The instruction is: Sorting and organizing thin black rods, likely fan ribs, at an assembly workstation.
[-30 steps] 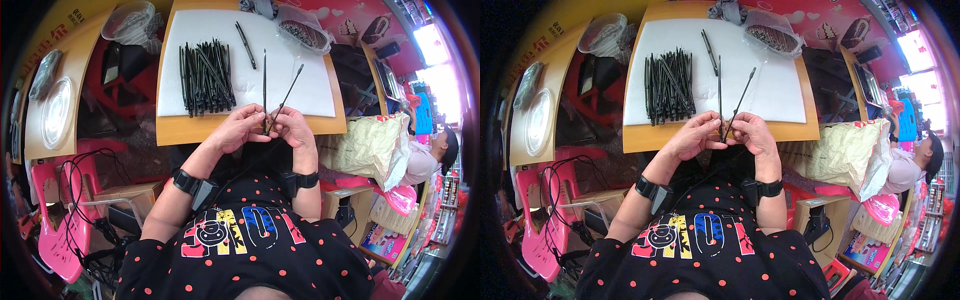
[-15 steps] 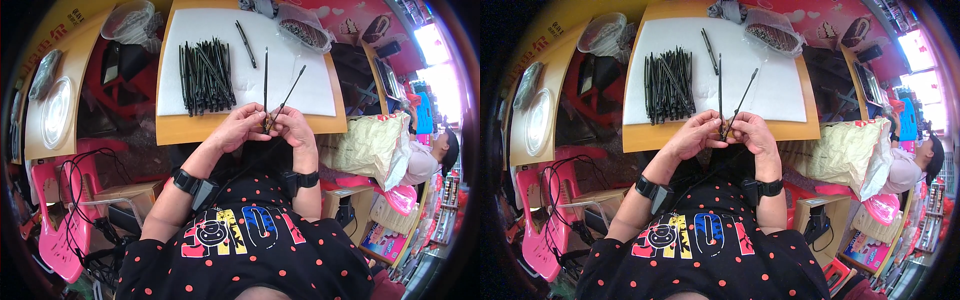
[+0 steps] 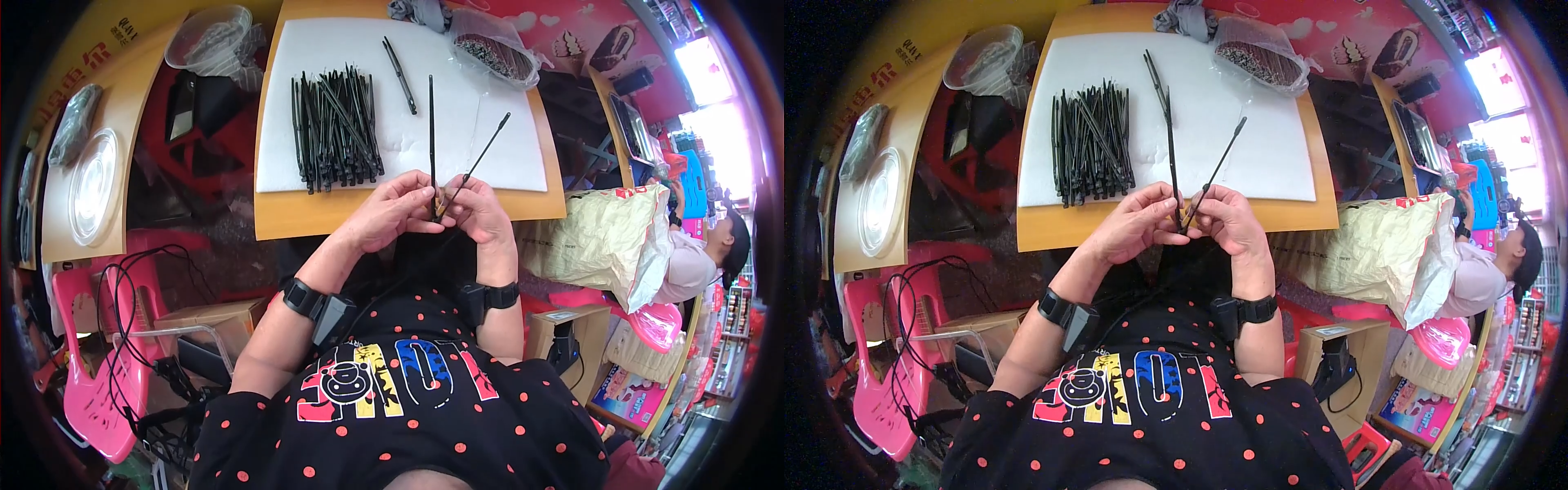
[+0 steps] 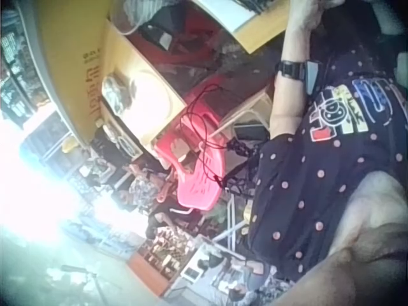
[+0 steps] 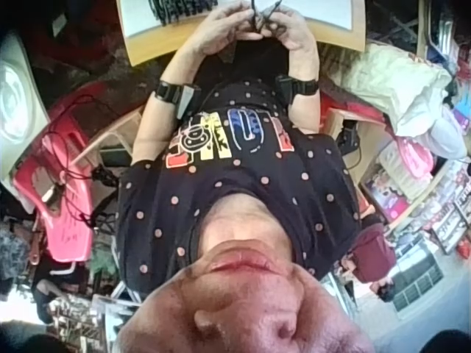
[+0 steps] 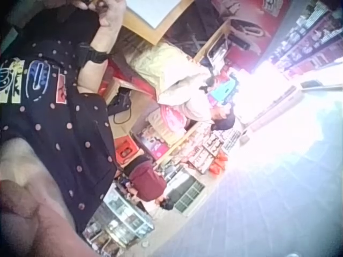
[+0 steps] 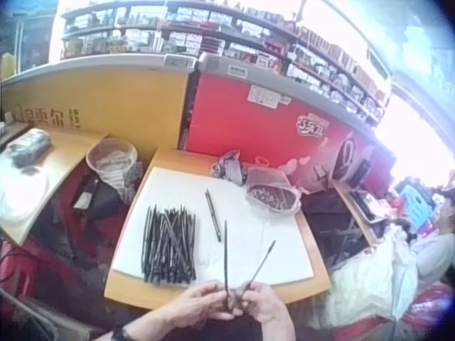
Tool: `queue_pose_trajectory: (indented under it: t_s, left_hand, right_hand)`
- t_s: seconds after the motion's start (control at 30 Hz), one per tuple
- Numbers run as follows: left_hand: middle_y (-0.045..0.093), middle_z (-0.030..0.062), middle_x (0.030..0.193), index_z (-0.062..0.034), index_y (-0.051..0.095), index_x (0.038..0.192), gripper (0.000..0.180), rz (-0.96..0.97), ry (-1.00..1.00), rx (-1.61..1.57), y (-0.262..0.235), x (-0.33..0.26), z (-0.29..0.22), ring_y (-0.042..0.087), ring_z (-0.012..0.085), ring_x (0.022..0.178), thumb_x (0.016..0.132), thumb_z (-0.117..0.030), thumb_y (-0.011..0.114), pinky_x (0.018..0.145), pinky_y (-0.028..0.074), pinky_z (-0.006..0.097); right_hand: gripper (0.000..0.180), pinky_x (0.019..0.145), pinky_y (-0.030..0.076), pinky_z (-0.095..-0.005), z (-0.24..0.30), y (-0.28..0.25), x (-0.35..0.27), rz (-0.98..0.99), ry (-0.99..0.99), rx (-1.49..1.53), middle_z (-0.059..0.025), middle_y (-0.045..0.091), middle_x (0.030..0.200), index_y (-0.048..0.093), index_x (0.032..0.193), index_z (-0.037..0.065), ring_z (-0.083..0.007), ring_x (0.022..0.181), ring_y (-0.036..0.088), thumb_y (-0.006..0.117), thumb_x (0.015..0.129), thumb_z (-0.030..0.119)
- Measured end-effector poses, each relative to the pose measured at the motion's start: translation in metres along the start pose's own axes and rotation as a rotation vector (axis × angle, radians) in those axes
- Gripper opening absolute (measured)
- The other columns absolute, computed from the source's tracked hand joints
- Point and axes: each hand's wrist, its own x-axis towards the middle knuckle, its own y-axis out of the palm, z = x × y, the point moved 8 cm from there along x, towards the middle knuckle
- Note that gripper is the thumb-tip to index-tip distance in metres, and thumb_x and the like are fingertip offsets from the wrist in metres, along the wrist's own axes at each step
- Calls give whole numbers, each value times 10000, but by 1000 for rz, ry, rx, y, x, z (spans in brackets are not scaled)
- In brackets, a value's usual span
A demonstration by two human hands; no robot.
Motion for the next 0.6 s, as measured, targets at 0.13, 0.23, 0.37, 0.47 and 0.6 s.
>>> queue_pose_trajectory:
  t_s: [0.13,0.23,0.37,0.47,0.6]
  left_hand:
    - [576,58,995,-12,498,1060,195,-45,95,104,-8,2,-1,644,204,911,920,-136,554,791,563,300]
    - [572,62,1001,-6,505,1075,213,-100,74,219,-11,1,0,644,203,900,903,-111,573,797,553,299]
    - [560,58,987,-11,514,1051,181,-95,68,331,-10,-1,-3,637,176,880,911,-117,560,781,549,283]
    - [550,53,981,-14,517,1039,175,-84,46,366,-11,1,1,634,158,863,916,-132,554,769,548,271]
    - [534,44,958,-18,514,1011,170,-80,30,369,-5,0,1,629,140,842,919,-156,553,755,548,258]
  right_hand:
    - [45,568,432,-193,21,4,-5,-90,-221,-171,-47,639,758,607,861,13,-75,616,544,616,817,16]
    - [65,586,430,-189,35,23,-15,-130,-373,-422,-36,639,768,615,877,-5,-66,642,552,615,811,-3]
    - [91,600,434,-188,40,31,-21,-135,-328,-522,-28,637,780,624,910,-18,-56,654,548,608,822,2]
    - [122,608,438,-186,43,34,-26,-114,-297,-531,-31,640,801,629,948,-20,-58,651,548,604,834,14]
    - [137,614,453,-190,48,30,-28,-190,-315,-530,-45,645,820,628,966,-20,-66,660,566,615,850,52]
